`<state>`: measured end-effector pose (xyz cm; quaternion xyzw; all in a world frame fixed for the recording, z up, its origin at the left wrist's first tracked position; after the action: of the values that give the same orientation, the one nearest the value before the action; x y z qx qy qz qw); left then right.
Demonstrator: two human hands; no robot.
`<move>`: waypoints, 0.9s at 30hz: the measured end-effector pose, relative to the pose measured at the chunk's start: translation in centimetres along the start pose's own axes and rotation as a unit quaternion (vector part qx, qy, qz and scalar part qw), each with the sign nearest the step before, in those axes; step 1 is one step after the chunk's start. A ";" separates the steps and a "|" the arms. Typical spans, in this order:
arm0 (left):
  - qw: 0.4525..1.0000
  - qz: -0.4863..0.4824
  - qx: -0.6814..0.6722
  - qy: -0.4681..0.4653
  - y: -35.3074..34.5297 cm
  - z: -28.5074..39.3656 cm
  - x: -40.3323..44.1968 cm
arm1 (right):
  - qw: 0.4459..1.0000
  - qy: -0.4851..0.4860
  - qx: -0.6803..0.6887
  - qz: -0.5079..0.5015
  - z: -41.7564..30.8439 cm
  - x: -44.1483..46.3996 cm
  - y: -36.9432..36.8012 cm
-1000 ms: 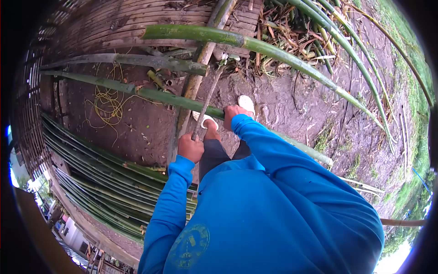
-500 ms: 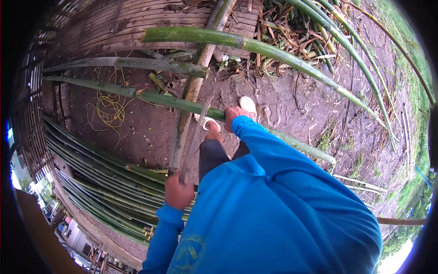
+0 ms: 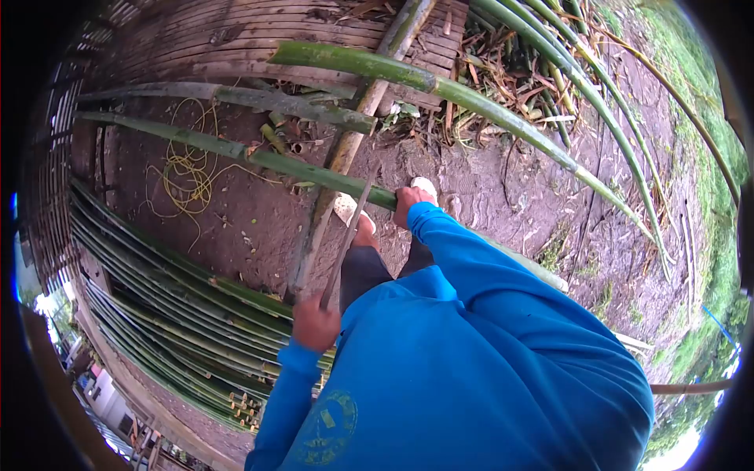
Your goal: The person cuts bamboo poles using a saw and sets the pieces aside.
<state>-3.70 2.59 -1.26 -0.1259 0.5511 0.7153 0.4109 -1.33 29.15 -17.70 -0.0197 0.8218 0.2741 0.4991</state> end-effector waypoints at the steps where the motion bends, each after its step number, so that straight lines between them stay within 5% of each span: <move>1: 1.000 -0.002 0.012 0.009 0.2 -0.2 -1.1 | 1.000 0.006 -0.001 0.005 0.0 -0.1 -0.3; 3: 0.999 -0.003 0.031 0.022 0.2 -0.2 -1.8 | 1.000 0.019 -0.005 0.022 -0.1 -0.2 -0.1; 5: 0.993 0.104 -0.017 -0.060 -1.9 -0.3 1.8 | 0.999 0.037 -0.009 0.030 -0.2 -0.1 -0.5; 6: 0.999 0.040 -0.025 -0.017 -2.7 0.8 5.3 | 0.999 0.034 -0.010 0.030 0.0 0.0 -1.1; 10: 0.998 0.048 -0.008 -0.043 -5.7 4.3 14.8 | 0.998 0.020 -0.043 0.038 0.0 0.3 -0.3; 15: 0.994 0.074 -0.040 -0.066 -1.8 1.1 1.6 | 0.999 0.014 -0.006 0.032 1.5 1.8 -2.1; 18: 1.000 0.021 0.000 -0.003 -0.7 -0.4 -2.7 | 1.000 0.018 0.003 0.023 1.3 1.4 -2.3; 24: 0.999 0.015 0.027 0.031 -13.7 -1.2 14.9 | 0.998 0.003 -0.031 -0.051 5.0 3.8 -4.7; 25: 0.997 0.021 0.053 0.043 -15.3 -0.3 19.2 | 0.998 0.047 -0.022 0.022 9.0 4.5 -5.2; 26: 0.997 0.056 0.027 -0.036 -16.9 -2.4 17.9 | 0.994 -0.007 -0.096 0.051 12.3 4.9 -3.9; 27: 0.999 0.002 0.037 0.003 -14.4 -1.7 14.1 | 0.998 -0.059 0.021 0.022 14.0 2.0 -0.3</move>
<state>-2.63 8.22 -20.66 -0.1118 0.5786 0.6951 0.4118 9.09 35.89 -24.40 0.0252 0.7969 0.2686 0.5406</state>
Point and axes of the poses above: each hand's wrist, its own x-axis towards the middle knuckle, its own y-axis out of the back of the hand, z = x × y, the point moved 2 cm from there along x, towards the middle knuckle, and after that the axes turned 14 degrees about x, right-handed, at the moved point
